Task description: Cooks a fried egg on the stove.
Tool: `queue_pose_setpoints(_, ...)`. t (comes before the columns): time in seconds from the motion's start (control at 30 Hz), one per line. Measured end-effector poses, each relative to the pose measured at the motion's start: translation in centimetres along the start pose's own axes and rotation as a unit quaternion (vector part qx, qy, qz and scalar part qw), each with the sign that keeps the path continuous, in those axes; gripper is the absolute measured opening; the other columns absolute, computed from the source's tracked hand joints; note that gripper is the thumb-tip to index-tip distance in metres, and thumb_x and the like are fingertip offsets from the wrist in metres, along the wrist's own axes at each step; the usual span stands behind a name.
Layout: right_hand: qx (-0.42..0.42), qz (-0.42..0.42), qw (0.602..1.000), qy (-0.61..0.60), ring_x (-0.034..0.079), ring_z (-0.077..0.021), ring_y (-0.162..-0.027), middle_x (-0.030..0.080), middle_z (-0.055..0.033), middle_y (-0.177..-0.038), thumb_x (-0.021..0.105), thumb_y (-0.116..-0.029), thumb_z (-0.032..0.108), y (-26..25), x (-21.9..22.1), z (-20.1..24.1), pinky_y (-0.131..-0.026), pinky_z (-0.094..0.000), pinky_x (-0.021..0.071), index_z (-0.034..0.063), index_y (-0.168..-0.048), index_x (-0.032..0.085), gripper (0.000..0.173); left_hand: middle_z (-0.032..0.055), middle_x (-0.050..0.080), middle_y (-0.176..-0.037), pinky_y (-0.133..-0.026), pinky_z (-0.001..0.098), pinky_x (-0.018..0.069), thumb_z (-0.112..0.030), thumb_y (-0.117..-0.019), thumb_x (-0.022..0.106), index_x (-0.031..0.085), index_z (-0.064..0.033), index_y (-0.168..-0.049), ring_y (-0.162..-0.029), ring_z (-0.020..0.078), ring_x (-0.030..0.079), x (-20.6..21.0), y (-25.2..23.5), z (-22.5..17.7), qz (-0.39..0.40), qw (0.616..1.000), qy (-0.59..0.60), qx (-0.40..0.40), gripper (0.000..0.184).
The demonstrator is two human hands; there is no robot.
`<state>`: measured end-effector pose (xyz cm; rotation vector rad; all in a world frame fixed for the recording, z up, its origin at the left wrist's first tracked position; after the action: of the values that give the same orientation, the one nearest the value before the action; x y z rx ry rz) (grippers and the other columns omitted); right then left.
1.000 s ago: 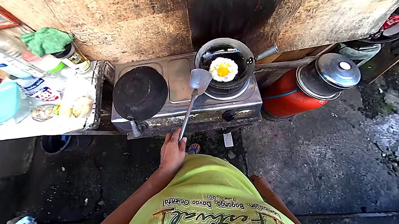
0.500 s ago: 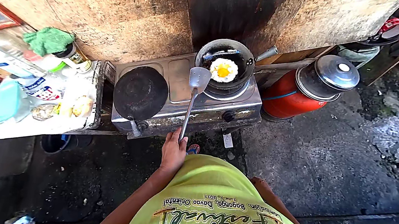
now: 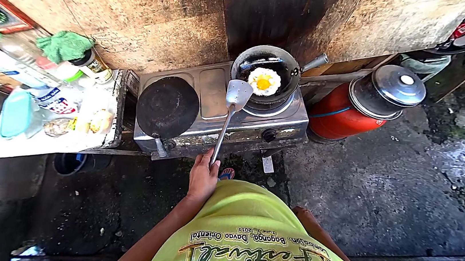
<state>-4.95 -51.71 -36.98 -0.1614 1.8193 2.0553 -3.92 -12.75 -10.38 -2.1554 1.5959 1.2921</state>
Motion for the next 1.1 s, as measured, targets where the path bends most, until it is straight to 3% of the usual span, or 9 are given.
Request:
queue_pose_setpoints(0.5,-0.01,-0.005,1.0,0.009,0.055,-0.0387,-0.137,0.061,-0.0234,-0.141,0.046,-0.11,0.038,0.1,0.0,0.3,-0.115,-0.0586,0.04,0.0028,-0.137,0.062,0.048,0.0211,0.062,-0.129,-0.089,0.04,0.0564,-0.021,-0.1061,0.057,0.053,-0.0043,-0.148,-0.1,0.0272,0.068,0.1,-0.2,-0.2,-0.003,1.0,-0.002,0.008,0.046)
queue_pose_setpoints(1.1,0.0,0.001,1.0,-0.013,0.055,-0.0384,-0.137,0.062,-0.0244,-0.14,0.048,-0.1099,0.035,1.5,-0.3,0.3,-0.115,-0.0568,0.0401,0.0015,-0.136,0.063,0.045,0.0222,0.062,-0.131,-0.098,0.0434,0.0526,-0.021,-0.1061,0.056,0.053,-0.0035,-0.148,-0.111,0.0305,0.065,0.2,-0.1,-0.7,0.0,1.0,-0.004,0.014,0.046)
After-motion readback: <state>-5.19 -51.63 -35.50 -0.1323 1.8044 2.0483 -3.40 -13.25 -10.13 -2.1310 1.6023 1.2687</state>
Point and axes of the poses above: each hand's wrist, its own y-axis away from the middle knuckle, its own x-axis out of the palm, z = x × y, the point moved 6 cm from there along -y, towards the middle knuckle
